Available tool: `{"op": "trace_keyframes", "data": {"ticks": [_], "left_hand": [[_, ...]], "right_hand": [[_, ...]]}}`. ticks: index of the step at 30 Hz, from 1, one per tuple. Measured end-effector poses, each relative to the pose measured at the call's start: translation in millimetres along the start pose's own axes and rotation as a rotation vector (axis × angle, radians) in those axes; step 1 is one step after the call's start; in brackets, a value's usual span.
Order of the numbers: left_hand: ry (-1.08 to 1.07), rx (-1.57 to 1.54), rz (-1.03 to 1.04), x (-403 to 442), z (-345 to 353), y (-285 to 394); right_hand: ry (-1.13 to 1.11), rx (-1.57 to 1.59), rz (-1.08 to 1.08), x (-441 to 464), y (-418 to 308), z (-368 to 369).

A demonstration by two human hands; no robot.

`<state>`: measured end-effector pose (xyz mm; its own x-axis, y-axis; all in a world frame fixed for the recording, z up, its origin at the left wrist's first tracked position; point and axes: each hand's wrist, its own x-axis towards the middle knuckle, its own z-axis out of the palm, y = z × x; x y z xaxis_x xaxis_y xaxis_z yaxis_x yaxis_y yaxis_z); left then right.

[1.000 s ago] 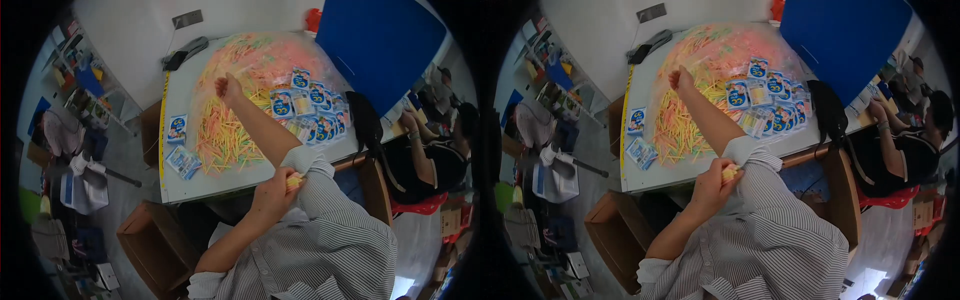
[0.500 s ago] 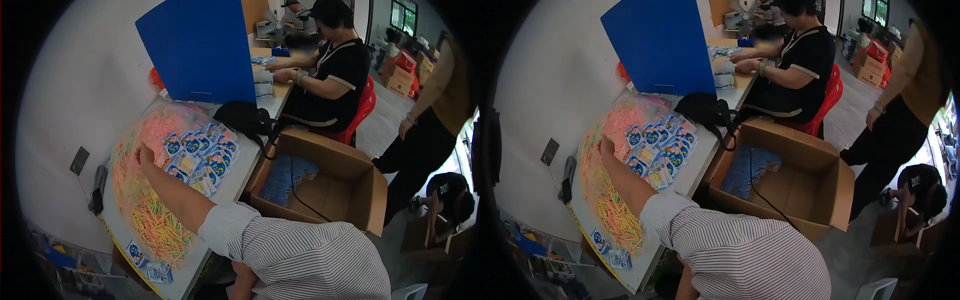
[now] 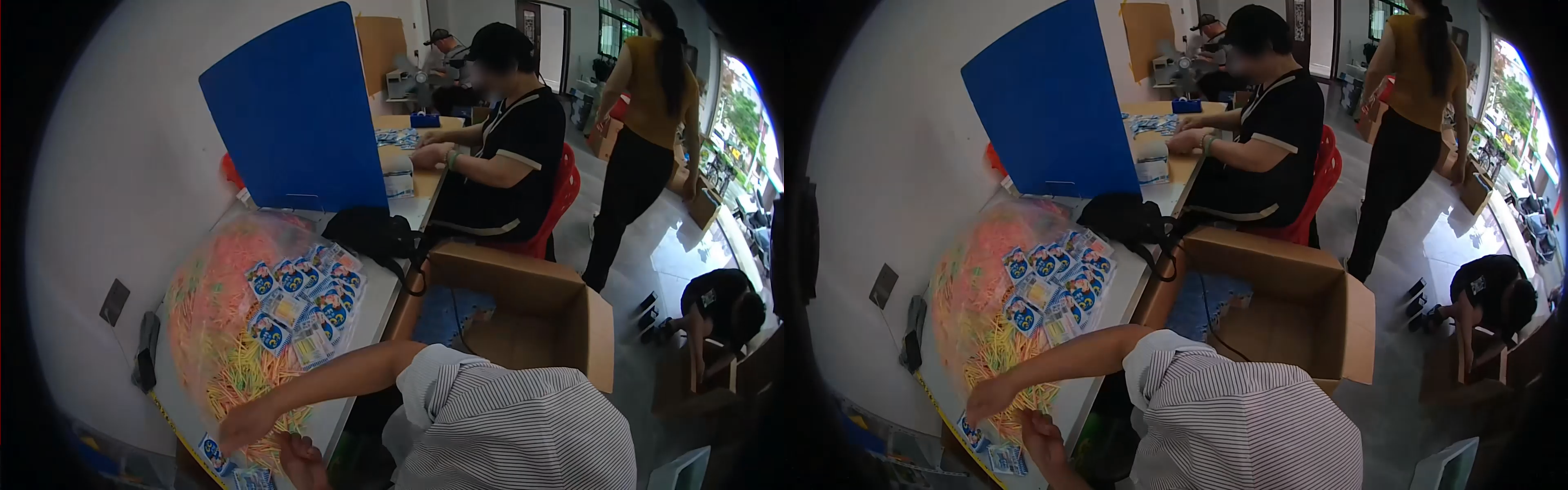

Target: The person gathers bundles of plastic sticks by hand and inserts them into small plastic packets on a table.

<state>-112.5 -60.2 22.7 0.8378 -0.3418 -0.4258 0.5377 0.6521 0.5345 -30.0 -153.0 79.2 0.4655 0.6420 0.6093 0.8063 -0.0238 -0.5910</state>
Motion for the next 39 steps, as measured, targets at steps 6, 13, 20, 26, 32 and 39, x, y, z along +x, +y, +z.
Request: {"op": "trace_keyframes", "data": {"ticks": [6,13,20,26,32,39], "left_hand": [[-0.169,0.205,-0.175,0,-33,9],[0.028,-0.177,-0.127,-18,-31,0],[0.231,0.177,0.613,6,-12,3],[0.247,0.378,0.563,19,-37,4],[-0.267,0.093,-0.151,-9,-52,31],[-0.209,-0.104,-0.248,-9,-61,9]], "right_hand": [[-0.481,0.163,0.31,-30,-4,35],[-0.151,0.469,0.175,-39,31,63],[0.951,1.215,0.812,-44,-3,83],[0.788,1.337,0.791,-51,5,83],[0.253,0.661,0.582,-50,24,48],[-0.304,0.885,0.763,-60,34,56]]}}
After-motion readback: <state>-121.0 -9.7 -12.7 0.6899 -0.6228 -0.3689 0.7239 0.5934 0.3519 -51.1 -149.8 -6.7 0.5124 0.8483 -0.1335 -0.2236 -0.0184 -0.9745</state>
